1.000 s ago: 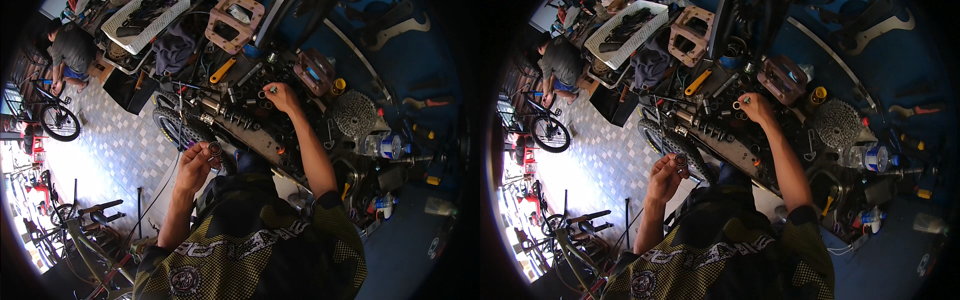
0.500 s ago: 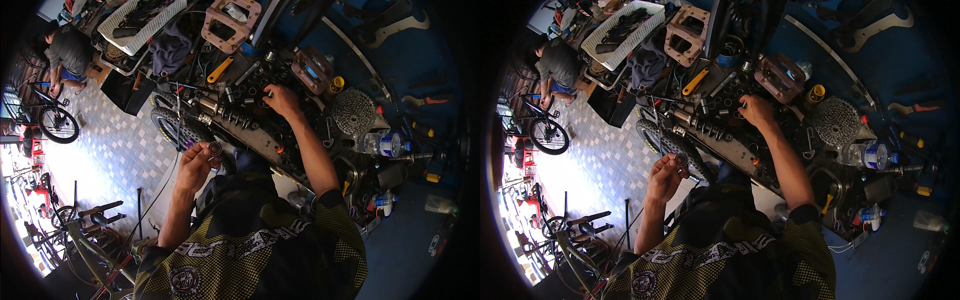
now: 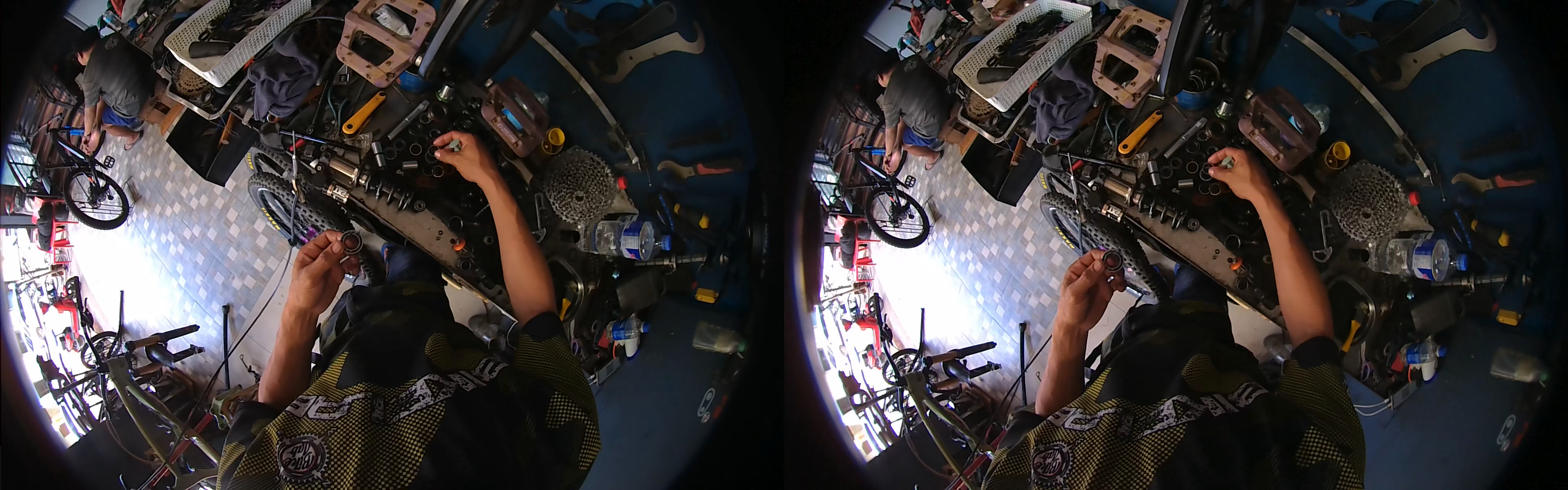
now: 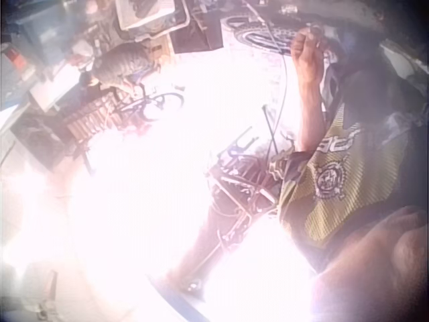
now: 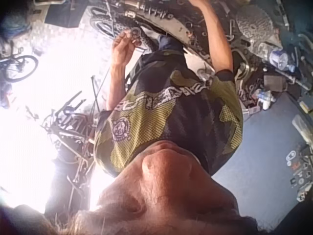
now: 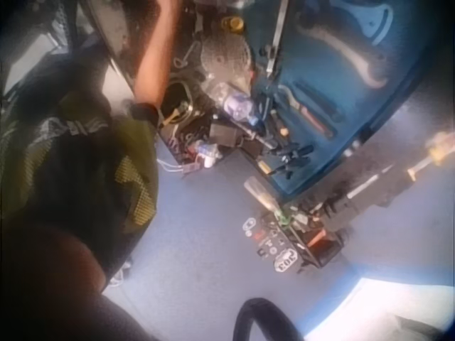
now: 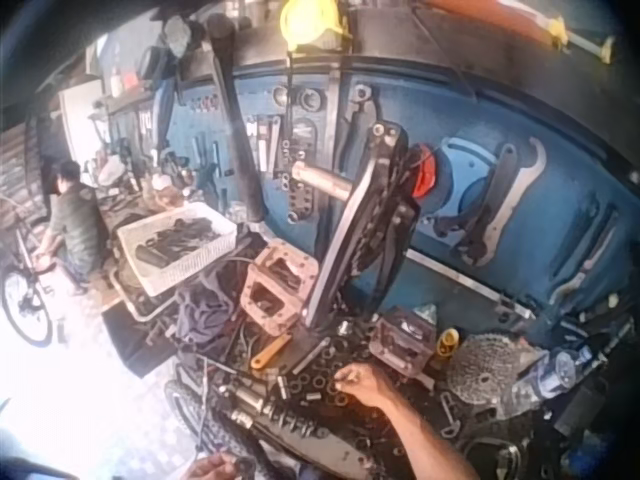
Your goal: The person applies lubricant to small bicycle components, such as bearings and seals, using a small applicator. They repeatedly pick up parts, apply the substance, and place them back on the workbench.
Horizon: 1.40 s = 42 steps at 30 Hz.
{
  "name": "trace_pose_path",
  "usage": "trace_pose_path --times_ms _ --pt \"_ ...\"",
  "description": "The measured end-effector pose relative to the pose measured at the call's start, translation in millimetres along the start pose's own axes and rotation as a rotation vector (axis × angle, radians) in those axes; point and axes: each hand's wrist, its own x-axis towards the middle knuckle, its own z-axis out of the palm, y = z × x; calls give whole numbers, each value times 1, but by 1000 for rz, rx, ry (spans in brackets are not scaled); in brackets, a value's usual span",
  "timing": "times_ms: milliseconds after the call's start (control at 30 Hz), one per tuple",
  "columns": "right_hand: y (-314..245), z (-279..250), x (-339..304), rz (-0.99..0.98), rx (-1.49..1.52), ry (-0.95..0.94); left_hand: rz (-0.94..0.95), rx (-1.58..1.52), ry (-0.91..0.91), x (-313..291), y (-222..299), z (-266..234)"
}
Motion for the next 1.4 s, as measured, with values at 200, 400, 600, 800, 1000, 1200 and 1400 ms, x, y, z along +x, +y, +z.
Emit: trace_pose_path --times_ms 200,400,600,800,1000,1200,1400 --pt "-44 -15 -19 129 202 -94 11 6 -17 0 -2 0" --pt "-42 -15 -20 77 148 -87 9 11 -17 -2 1 2" --pt "-1 -4 0 85 -64 -72 1 7 -26 -1 1 2" --pt "-8 3 2 20 -186 -20 13 -1 -18 -2 2 5" --pt "-14 1 -1 91 -130 -56 24 -28 -30 -1 1 4" --pt "-10 3 -3 6 -216 -42 16 -8 -53 1 0 3" --pt "-15 7 -9 -48 -491 28 15 -19 -30 0 1 4"
